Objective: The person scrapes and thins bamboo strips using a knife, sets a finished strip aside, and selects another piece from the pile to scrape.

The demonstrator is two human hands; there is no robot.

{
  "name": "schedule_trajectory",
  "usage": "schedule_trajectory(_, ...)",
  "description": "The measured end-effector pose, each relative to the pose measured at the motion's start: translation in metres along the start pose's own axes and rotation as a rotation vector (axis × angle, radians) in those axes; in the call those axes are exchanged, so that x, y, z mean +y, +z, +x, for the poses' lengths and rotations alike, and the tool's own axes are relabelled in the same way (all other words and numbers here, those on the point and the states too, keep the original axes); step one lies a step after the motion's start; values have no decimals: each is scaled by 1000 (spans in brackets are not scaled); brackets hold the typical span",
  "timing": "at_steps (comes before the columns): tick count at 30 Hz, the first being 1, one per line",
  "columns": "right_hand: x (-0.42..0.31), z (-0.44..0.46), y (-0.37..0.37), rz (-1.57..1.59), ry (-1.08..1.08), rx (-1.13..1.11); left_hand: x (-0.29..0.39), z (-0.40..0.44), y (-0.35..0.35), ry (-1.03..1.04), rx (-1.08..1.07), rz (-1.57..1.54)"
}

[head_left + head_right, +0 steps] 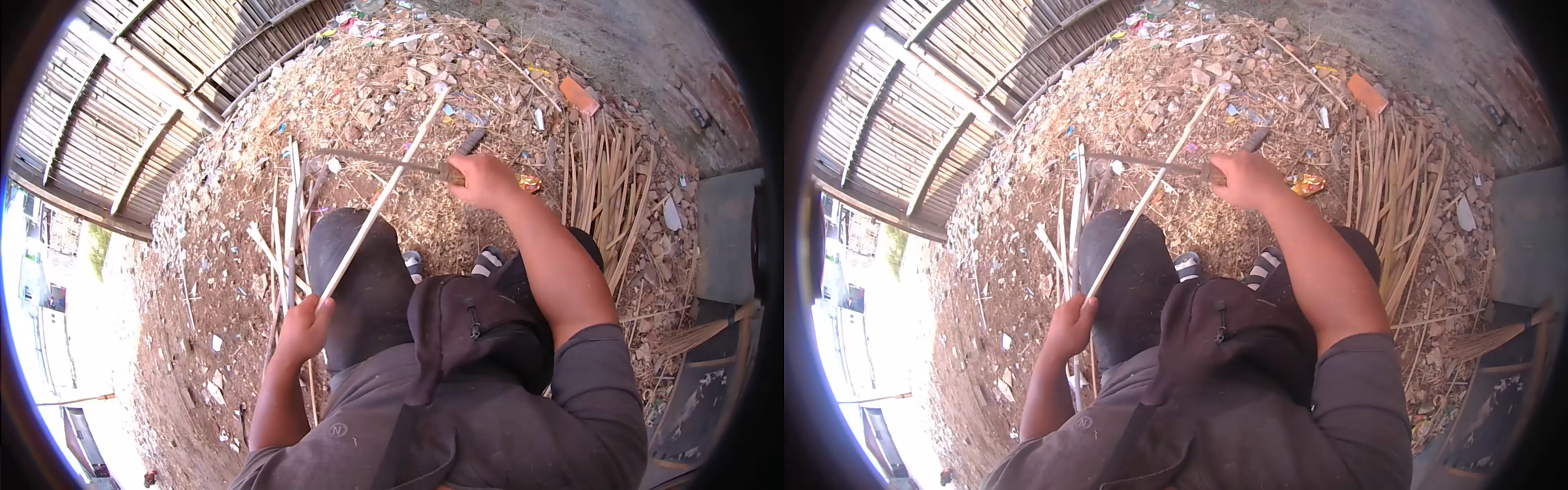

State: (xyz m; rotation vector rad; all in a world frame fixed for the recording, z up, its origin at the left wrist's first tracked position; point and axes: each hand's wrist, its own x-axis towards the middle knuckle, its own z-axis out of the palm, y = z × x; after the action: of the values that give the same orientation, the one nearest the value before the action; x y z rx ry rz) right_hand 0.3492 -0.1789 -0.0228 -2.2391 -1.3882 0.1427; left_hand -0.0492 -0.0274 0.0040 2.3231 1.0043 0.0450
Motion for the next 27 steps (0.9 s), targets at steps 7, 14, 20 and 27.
schedule_trajectory(7, 30, 12, 31, 98, 47, 94, -26, -2, -4, 9, -18, 27)
schedule_trajectory(14, -3, 0, 9, -228, -201, -58, -30, 1, 1, 24, 4, 122)
schedule_trajectory(20, 26, 10, 21, -7, 187, 68, -29, -1, 2, 37, 47, 153)
schedule_trajectory(27, 22, 2, 36, -16, 51, -21, -36, 0, 7, 39, 31, 102)
